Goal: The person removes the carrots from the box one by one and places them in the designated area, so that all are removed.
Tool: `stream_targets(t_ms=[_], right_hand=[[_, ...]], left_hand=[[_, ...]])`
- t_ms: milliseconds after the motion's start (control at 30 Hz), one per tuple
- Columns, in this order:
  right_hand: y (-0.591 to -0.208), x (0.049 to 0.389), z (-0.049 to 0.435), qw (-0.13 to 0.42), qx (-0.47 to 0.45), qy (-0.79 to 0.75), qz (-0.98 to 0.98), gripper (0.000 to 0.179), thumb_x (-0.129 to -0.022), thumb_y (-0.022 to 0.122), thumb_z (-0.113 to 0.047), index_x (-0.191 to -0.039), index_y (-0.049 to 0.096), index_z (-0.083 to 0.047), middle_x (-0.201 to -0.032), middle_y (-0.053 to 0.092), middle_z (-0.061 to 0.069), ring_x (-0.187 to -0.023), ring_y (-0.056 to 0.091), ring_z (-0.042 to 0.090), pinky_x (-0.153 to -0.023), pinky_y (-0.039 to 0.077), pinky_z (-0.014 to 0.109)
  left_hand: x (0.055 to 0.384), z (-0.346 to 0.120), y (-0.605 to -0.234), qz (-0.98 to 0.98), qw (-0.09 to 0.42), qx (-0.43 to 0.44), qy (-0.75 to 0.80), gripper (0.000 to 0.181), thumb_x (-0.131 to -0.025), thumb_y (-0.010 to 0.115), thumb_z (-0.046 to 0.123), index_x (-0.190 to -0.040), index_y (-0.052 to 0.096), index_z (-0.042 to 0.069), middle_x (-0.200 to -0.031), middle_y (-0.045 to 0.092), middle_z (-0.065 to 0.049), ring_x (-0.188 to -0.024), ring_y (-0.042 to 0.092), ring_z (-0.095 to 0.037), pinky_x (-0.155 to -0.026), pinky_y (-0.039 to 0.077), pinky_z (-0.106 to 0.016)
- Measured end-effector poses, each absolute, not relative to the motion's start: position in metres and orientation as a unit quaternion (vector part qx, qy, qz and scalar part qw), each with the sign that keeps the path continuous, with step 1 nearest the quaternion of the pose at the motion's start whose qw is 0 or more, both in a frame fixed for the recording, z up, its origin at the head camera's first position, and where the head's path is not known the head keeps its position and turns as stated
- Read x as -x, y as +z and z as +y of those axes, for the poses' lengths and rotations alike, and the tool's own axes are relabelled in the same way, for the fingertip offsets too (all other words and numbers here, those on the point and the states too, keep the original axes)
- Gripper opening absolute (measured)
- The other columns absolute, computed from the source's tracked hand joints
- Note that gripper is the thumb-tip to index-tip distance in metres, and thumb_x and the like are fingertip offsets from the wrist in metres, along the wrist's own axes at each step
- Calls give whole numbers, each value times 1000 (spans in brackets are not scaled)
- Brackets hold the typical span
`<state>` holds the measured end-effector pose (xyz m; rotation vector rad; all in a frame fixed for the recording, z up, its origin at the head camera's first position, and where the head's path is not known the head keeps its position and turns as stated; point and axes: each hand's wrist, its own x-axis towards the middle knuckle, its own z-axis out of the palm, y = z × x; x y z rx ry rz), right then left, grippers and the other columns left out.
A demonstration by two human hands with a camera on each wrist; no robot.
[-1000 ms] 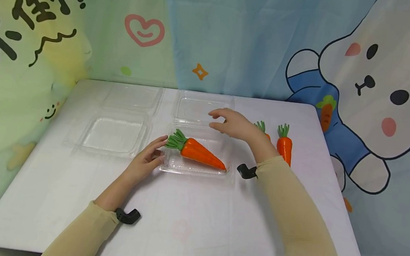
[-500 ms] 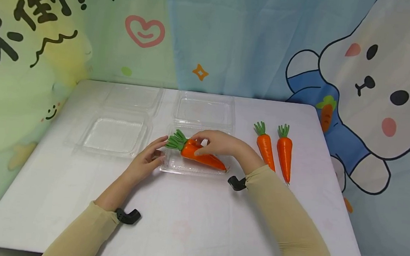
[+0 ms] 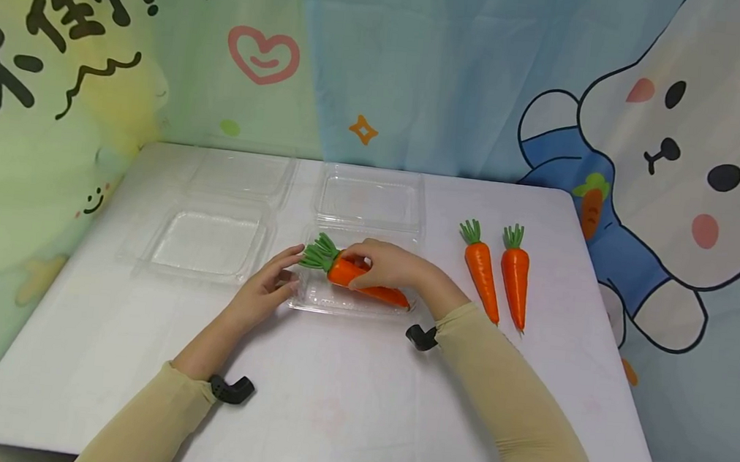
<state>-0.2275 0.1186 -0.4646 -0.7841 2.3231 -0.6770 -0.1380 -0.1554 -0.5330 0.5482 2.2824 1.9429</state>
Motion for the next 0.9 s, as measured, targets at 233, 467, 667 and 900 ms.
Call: stream_targets(t_ms=[233,467,667,900], right_hand=[[-463,226,117,271,317,-242,876,51,-87,75,-31,-135,59,-25,-121,60,-1,-107,55,19,-96,49,38],[-459,225,119,267,320,-254,873,50,-87,74,-30,-134,59,-27,-118,60,-2,-103,54,20,-91,50,36],[-450,226,124,259,313,-273,872,49,-87,74,-31,-134,58,-29,-118,59,-1,-94,53,22,-80,50,32],[-440,230,131,226,294,-311,875,48,-89,72,-31,-134,56,-26,-118,58,-1,-89,51,22,-75,47,33]], left_hand=[[135,-153,-524,747,43,-185,637,51,-93,57,-9,-142,45,-5,-159,31,-19,-102,57,-29,-83,50,-16],[130,-151,-505,758,69,-157,630,64,-94,60,-2,-152,35,5,-154,39,-16,-103,58,-20,-79,51,-18],[129,-151,-505,754,80,-142,636,65,-94,60,-1,-153,34,9,-150,41,-20,-103,57,-18,-79,51,-18],[129,-151,-506,744,64,-170,643,60,-93,58,-6,-148,35,-4,-159,32,-17,-102,57,-20,-83,51,-17]])
